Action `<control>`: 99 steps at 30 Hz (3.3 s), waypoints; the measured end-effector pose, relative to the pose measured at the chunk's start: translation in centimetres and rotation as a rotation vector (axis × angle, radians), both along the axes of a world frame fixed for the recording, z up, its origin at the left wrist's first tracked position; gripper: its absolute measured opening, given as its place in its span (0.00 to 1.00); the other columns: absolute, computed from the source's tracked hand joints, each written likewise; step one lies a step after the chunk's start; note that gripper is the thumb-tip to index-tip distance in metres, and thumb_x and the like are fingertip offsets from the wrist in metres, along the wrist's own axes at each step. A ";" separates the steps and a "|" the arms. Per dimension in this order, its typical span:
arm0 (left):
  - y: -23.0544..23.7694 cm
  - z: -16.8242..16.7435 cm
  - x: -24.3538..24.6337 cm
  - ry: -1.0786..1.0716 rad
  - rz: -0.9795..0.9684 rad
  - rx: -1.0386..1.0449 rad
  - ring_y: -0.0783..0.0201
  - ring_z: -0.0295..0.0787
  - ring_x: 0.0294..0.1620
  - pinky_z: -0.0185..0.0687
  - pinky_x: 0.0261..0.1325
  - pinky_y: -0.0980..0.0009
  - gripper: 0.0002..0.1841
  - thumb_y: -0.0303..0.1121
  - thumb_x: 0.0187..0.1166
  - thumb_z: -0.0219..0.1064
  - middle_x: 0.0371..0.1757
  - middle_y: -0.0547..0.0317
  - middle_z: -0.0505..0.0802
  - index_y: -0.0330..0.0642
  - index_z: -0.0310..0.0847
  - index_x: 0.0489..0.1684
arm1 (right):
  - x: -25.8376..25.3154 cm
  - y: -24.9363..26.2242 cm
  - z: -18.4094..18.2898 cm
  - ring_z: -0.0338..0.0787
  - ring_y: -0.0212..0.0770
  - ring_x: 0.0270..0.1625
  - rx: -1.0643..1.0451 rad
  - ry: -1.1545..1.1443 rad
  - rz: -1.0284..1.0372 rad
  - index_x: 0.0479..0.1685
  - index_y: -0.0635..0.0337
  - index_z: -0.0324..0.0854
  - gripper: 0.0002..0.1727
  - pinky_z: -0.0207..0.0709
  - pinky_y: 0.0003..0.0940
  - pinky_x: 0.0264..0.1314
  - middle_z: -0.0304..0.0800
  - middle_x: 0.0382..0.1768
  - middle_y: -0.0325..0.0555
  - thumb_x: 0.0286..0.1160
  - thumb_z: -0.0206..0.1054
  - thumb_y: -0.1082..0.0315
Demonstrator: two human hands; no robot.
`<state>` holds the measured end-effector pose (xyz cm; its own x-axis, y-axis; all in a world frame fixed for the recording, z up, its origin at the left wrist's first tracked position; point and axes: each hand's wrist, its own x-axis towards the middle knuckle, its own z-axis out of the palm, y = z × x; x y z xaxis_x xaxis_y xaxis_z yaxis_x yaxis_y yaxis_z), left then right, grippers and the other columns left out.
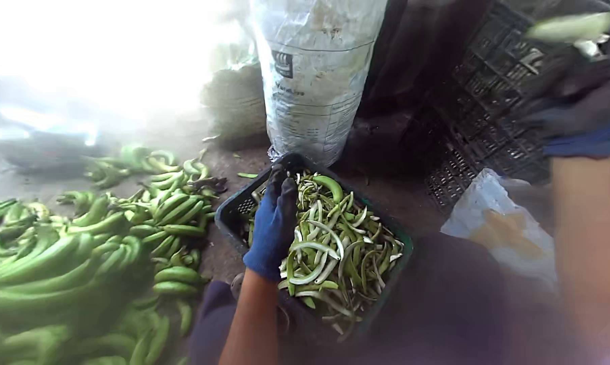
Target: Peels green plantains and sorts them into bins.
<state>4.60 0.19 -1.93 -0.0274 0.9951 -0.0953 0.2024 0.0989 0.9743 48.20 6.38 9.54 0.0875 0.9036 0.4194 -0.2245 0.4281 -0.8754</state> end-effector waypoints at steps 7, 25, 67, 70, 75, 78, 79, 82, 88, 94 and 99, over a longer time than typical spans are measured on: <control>-0.9 0.5 -0.8 0.111 0.046 0.030 0.53 0.87 0.43 0.83 0.41 0.47 0.31 0.66 0.86 0.46 0.61 0.52 0.89 0.71 0.62 0.88 | -15.3 -1.9 -8.9 0.90 0.28 0.38 -0.520 -0.225 0.250 0.52 0.51 0.84 0.18 0.86 0.25 0.39 0.92 0.39 0.34 0.92 0.45 0.60; 1.2 -1.4 -2.1 0.160 -0.089 0.008 0.43 0.84 0.67 0.79 0.65 0.39 0.35 0.56 0.88 0.53 0.80 0.42 0.78 0.54 0.55 0.93 | -19.6 1.0 -15.4 0.90 0.44 0.59 -0.614 -0.392 0.858 0.72 0.48 0.80 0.24 0.84 0.43 0.66 0.90 0.58 0.49 0.80 0.66 0.53; -2.4 0.6 0.6 -0.443 -0.144 0.048 0.77 0.86 0.32 0.84 0.30 0.78 0.17 0.47 0.91 0.46 0.42 0.68 0.90 0.57 0.72 0.69 | -20.4 0.1 -12.6 0.86 0.47 0.65 0.204 -1.007 0.198 0.80 0.47 0.77 0.27 0.78 0.52 0.69 0.86 0.65 0.51 0.82 0.65 0.55; -1.8 0.7 0.8 -0.466 -0.312 -0.069 0.73 0.87 0.32 0.87 0.31 0.75 0.22 0.50 0.91 0.43 0.45 0.65 0.91 0.59 0.67 0.79 | -19.4 1.0 -11.8 0.86 0.47 0.63 0.150 -0.986 0.075 0.82 0.48 0.74 0.32 0.79 0.51 0.66 0.85 0.63 0.53 0.83 0.60 0.44; 1.1 -1.0 0.5 -0.584 0.200 0.252 0.74 0.86 0.43 0.87 0.47 0.73 0.18 0.40 0.93 0.41 0.47 0.65 0.87 0.45 0.66 0.72 | -22.0 -2.9 -12.4 0.87 0.51 0.61 0.264 -1.114 0.226 0.82 0.43 0.76 0.32 0.81 0.56 0.60 0.88 0.61 0.50 0.76 0.65 0.49; 2.2 -0.8 0.8 -0.712 0.384 0.363 0.75 0.87 0.43 0.88 0.45 0.74 0.18 0.35 0.94 0.39 0.48 0.66 0.87 0.45 0.59 0.78 | -22.1 -3.1 -13.7 0.87 0.53 0.65 0.353 -1.192 0.240 0.82 0.38 0.76 0.33 0.78 0.58 0.65 0.88 0.67 0.48 0.74 0.64 0.44; 2.0 -0.7 0.9 -0.702 0.350 0.368 0.75 0.87 0.43 0.88 0.45 0.74 0.19 0.35 0.93 0.40 0.48 0.65 0.87 0.45 0.59 0.78 | -21.9 -2.7 -13.5 0.86 0.55 0.65 0.321 -1.177 0.232 0.82 0.39 0.77 0.32 0.78 0.60 0.64 0.87 0.66 0.51 0.75 0.66 0.46; -0.9 0.2 1.0 -0.484 0.046 0.213 0.81 0.83 0.35 0.83 0.37 0.81 0.17 0.42 0.93 0.44 0.41 0.71 0.87 0.50 0.73 0.69 | -20.9 -0.6 -12.3 0.84 0.56 0.68 0.230 -1.136 0.173 0.80 0.42 0.78 0.29 0.75 0.61 0.69 0.85 0.67 0.54 0.77 0.68 0.53; -0.7 -0.9 1.1 -0.345 -0.204 -0.003 0.75 0.86 0.38 0.87 0.40 0.74 0.22 0.49 0.92 0.41 0.46 0.66 0.89 0.51 0.71 0.74 | -20.4 -0.5 -11.9 0.84 0.44 0.64 0.123 -1.008 0.146 0.84 0.43 0.74 0.35 0.78 0.49 0.66 0.85 0.63 0.49 0.81 0.59 0.38; 2.0 -0.2 1.3 -0.837 0.496 0.183 0.73 0.88 0.40 0.89 0.43 0.71 0.13 0.41 0.95 0.42 0.42 0.65 0.86 0.49 0.66 0.65 | -22.5 -3.5 -14.7 0.87 0.57 0.61 0.353 -1.151 0.140 0.80 0.38 0.78 0.34 0.80 0.60 0.59 0.88 0.60 0.54 0.67 0.72 0.51; 2.5 0.1 1.7 -0.958 0.387 0.315 0.66 0.93 0.43 0.93 0.45 0.65 0.15 0.39 0.95 0.39 0.43 0.60 0.92 0.47 0.68 0.65 | -22.3 -3.2 -13.7 0.86 0.57 0.65 0.353 -1.182 0.099 0.83 0.38 0.75 0.34 0.78 0.61 0.62 0.86 0.65 0.53 0.72 0.67 0.49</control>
<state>6.27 2.74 -1.79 -0.3957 0.9183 0.0144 -0.6486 -0.2905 0.7035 25.86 3.19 -4.18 -0.5729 0.7062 0.4160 0.5802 0.7080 -0.4027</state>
